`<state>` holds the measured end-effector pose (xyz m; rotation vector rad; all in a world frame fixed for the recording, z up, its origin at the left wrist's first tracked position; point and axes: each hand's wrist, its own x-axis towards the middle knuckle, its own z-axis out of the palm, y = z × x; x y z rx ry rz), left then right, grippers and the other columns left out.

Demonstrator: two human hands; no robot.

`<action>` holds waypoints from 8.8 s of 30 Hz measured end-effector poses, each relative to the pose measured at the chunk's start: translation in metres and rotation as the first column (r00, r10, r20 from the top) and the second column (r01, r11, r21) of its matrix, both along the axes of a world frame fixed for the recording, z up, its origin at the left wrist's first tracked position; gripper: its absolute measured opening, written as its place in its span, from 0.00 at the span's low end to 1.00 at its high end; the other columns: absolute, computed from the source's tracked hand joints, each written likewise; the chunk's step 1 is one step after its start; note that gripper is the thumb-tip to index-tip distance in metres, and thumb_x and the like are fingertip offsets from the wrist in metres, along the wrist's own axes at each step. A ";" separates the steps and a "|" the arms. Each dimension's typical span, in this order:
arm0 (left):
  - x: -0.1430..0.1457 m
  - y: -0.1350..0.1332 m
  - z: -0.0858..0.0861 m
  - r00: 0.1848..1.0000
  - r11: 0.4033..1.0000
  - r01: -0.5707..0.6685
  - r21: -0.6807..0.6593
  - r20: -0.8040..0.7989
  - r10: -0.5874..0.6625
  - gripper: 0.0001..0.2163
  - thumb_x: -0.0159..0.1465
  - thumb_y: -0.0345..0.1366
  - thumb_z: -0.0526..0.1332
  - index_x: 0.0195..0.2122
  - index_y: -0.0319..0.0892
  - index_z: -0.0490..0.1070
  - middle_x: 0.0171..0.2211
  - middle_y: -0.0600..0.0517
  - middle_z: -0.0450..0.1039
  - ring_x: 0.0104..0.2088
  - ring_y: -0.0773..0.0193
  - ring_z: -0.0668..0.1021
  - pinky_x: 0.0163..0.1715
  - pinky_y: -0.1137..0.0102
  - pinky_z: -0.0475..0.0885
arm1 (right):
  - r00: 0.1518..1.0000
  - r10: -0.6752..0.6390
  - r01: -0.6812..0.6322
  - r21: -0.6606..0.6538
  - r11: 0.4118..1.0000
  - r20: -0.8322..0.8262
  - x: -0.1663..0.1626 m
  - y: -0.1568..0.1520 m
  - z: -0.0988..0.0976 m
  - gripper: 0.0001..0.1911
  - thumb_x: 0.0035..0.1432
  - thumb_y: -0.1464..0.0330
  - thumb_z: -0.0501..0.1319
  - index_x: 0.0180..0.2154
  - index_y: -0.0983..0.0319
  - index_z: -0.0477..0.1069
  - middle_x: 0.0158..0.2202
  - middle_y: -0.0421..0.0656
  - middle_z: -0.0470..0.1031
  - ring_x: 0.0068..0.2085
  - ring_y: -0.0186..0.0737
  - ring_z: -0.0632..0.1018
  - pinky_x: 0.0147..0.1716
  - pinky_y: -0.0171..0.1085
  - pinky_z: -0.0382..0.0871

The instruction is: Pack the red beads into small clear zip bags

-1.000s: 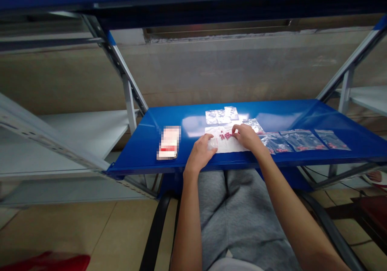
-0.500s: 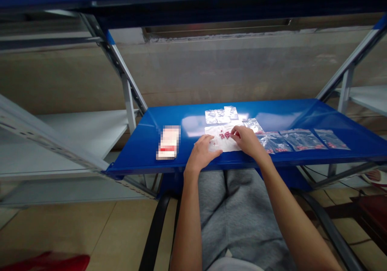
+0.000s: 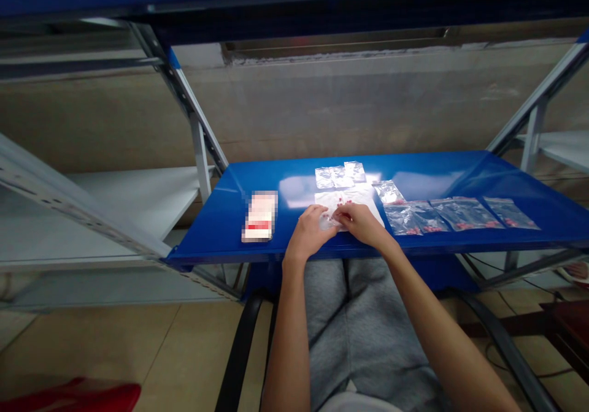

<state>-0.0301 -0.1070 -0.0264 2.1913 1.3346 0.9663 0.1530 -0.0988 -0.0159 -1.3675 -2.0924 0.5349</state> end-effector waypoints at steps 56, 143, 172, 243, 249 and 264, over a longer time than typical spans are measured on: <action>-0.004 -0.003 0.011 0.991 0.999 -0.017 0.043 0.131 0.011 0.24 0.59 0.35 0.74 0.56 0.42 0.75 0.53 0.45 0.77 0.54 0.55 0.79 0.59 0.60 0.73 | 0.897 -0.371 0.339 0.164 0.926 0.241 0.042 0.030 -0.020 0.11 0.65 0.74 0.58 0.43 0.63 0.80 0.43 0.53 0.77 0.45 0.50 0.76 0.47 0.43 0.67; -0.001 -0.002 0.008 0.967 0.992 0.009 0.124 0.250 -0.040 0.27 0.56 0.30 0.76 0.57 0.43 0.73 0.52 0.46 0.78 0.49 0.58 0.81 0.36 0.71 0.79 | 0.958 -0.053 0.069 0.046 0.997 -0.281 0.023 -0.001 -0.001 0.09 0.63 0.64 0.60 0.37 0.60 0.79 0.35 0.44 0.81 0.35 0.42 0.78 0.38 0.39 0.69; -0.027 0.004 0.003 0.946 0.988 -0.151 0.042 0.295 0.132 0.17 0.68 0.24 0.56 0.55 0.44 0.74 0.49 0.46 0.80 0.49 0.60 0.82 0.50 0.63 0.78 | 0.921 0.000 -0.029 -0.067 0.997 -0.389 -0.004 -0.011 0.006 0.15 0.64 0.57 0.61 0.31 0.60 0.73 0.30 0.43 0.77 0.32 0.40 0.77 0.36 0.38 0.71; -0.002 -0.001 0.006 0.985 0.992 -0.107 0.072 0.146 0.096 0.28 0.57 0.35 0.75 0.59 0.43 0.73 0.55 0.43 0.77 0.55 0.49 0.79 0.58 0.55 0.73 | 0.912 -0.260 0.261 0.040 0.964 0.317 0.018 0.056 0.015 0.13 0.64 0.72 0.59 0.42 0.66 0.83 0.43 0.52 0.84 0.45 0.46 0.82 0.44 0.36 0.69; -0.004 -0.001 0.007 0.985 0.993 -0.082 0.081 0.159 0.068 0.29 0.57 0.35 0.76 0.60 0.43 0.73 0.55 0.43 0.77 0.55 0.50 0.79 0.58 0.55 0.73 | 0.836 -0.275 0.313 -0.003 0.950 0.474 0.002 0.055 0.028 0.12 0.64 0.68 0.61 0.42 0.66 0.82 0.45 0.54 0.83 0.46 0.49 0.81 0.38 0.36 0.68; -0.007 -0.002 0.008 0.978 0.994 -0.083 0.075 0.200 0.067 0.29 0.57 0.34 0.75 0.60 0.43 0.72 0.55 0.43 0.77 0.54 0.50 0.79 0.58 0.54 0.73 | 0.834 -0.206 0.174 0.111 0.978 0.511 0.000 0.048 0.031 0.13 0.68 0.70 0.59 0.43 0.68 0.81 0.46 0.57 0.81 0.48 0.50 0.79 0.42 0.37 0.66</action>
